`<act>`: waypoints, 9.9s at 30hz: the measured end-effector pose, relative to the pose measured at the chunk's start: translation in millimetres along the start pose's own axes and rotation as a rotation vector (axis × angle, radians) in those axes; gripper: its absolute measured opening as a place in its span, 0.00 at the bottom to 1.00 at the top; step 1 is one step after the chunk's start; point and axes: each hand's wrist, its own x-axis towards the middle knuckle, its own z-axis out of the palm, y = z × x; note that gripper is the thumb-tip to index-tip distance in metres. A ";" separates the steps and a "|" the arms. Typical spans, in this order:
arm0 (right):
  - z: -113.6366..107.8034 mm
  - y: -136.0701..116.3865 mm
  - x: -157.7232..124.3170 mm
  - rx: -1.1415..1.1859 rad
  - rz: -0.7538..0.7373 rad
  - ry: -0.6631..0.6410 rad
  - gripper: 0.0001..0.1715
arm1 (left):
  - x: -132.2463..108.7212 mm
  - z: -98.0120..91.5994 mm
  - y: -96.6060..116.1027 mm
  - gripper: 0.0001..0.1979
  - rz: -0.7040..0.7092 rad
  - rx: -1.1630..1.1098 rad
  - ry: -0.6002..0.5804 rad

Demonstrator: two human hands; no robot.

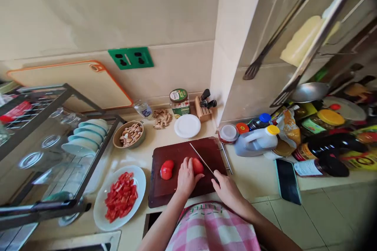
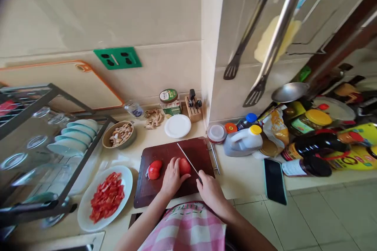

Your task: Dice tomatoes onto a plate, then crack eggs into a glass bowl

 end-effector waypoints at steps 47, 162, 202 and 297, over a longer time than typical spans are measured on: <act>-8.6 -30.6 -30.0 0.042 0.134 -0.099 0.11 | -15.6 -10.2 -10.8 0.17 0.168 -0.095 0.012; 5.1 -40.7 8.9 -0.140 0.095 -0.237 0.13 | -23.1 -10.1 -13.6 0.13 0.009 -0.380 0.079; -25.4 -45.4 -4.8 -0.102 0.016 -0.246 0.14 | -24.0 -6.9 -16.4 0.10 0.011 -0.453 0.106; 15.8 -30.6 19.3 0.044 0.012 -0.158 0.13 | -34.6 -0.4 -23.8 0.11 0.072 -0.416 0.107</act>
